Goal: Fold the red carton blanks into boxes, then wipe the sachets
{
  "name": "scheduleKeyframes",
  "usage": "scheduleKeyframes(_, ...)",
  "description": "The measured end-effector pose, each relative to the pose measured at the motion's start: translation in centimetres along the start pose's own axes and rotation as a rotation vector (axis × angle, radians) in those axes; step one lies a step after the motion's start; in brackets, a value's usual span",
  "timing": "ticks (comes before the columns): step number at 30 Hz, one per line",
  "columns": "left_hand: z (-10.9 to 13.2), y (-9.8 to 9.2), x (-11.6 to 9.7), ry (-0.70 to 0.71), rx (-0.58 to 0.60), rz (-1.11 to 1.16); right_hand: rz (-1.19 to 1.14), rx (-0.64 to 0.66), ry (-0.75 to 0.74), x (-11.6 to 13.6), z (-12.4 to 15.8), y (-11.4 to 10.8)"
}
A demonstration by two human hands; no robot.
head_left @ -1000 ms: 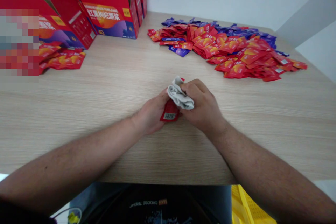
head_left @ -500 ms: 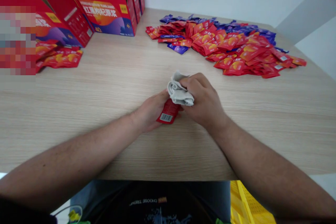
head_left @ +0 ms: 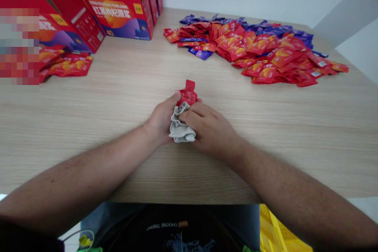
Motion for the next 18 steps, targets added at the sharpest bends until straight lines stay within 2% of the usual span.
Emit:
scheduleKeyframes(3, -0.2, -1.0, -0.9, 0.023, -0.078, 0.007, -0.063, 0.081, -0.076, 1.0, 0.2, 0.9)
scheduleKeyframes(5, -0.4, -1.1, -0.9, 0.038, -0.061, -0.001, -0.071, 0.108, -0.103, 1.2, 0.3, 1.1)
scheduleKeyframes(8, -0.7, -0.9, 0.1, 0.051, -0.017, -0.032, -0.040, 0.025, -0.045, -0.5, -0.1, -0.1)
scheduleKeyframes(10, -0.4, -0.6, 0.8, 0.078, 0.029, -0.090, 0.004, -0.115, 0.080, -3.4, -0.3, -1.7)
scheduleKeyframes(13, 0.4, 0.2, 2.4, 0.039, 0.147, -0.286, 0.142, -0.304, 0.371, -9.3, 0.4, -4.0)
scheduleKeyframes(16, 1.0, 0.7, 2.6, 0.012, 0.223, -0.456, 0.164, -0.320, 0.784, -15.1, 2.3, -4.6)
scheduleKeyframes(18, 0.7, 0.5, 1.3, 0.021, 0.222, -0.570, 0.128, -0.333, 0.832, -16.4, 2.6, -4.5)
Point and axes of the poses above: each hand's wrist, its own z-axis away from the middle knuckle, its own y-axis out of the palm, x = y × z, the point moved 8 cm from there along -z, towards the middle knuckle, and after that the axes turned 10 degrees about z, right-handed, at the moved point
